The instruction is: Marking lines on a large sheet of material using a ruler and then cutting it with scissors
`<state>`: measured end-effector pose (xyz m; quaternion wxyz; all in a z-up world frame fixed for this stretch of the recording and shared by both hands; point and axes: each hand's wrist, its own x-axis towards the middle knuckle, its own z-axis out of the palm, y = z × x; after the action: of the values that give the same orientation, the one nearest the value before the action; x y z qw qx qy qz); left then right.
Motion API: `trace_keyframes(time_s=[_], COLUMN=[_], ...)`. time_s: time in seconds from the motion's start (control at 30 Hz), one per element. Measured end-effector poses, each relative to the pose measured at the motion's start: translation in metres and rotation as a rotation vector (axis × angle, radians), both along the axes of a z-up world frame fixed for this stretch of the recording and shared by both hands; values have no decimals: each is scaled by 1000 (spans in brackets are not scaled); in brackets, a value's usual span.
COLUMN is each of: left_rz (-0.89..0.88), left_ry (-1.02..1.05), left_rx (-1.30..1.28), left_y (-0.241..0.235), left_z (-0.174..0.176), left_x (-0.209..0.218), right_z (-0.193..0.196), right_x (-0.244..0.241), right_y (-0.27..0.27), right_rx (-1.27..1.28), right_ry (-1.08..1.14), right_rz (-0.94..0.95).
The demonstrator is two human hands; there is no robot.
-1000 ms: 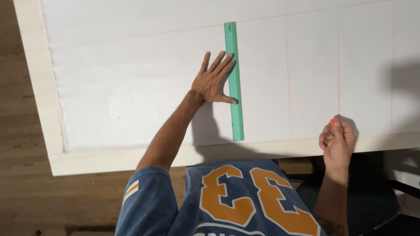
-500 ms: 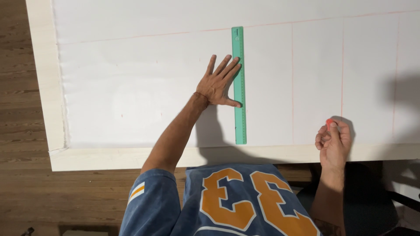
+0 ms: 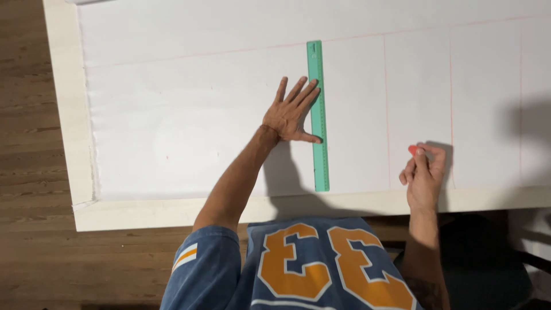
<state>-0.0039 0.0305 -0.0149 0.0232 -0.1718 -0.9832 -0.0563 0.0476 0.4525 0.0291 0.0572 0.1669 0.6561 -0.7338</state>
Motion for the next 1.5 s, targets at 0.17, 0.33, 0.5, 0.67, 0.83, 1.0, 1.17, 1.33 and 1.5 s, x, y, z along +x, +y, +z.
trace_keyframes(time_s=[0.17,0.33,0.5,0.67,0.83,1.0,1.17,1.33,1.5], left_rz=[6,9,10,8,12,6,4,-8,3], left_ry=[-4,23,45,65,22,-14,-30,-19,-17], left_rx=[20,29,18,22,26,32,28,29,3], left_y=[-1,-1,1,1,-1,1,3,3,3], left_z=[2,2,3,-3,9,16,19,15,15], left_x=[-5,-2,-2,-2,-1,0,0,1,-1], right_z=[17,25,18,-16,-27,-65,-60,-55,-50], right_x=[-12,-26,-58,-127,-206,-263,-255,-246,-243], right_y=[-28,-50,-82,-143,-206,-236,-242,-238,-240], right_rx=[-9,-87,-74,361,722,728,512,452,428], right_ry=[24,0,8,111,320,280,126,176,268], right_rz=[-5,3,101,346,595,620,343,356,341])
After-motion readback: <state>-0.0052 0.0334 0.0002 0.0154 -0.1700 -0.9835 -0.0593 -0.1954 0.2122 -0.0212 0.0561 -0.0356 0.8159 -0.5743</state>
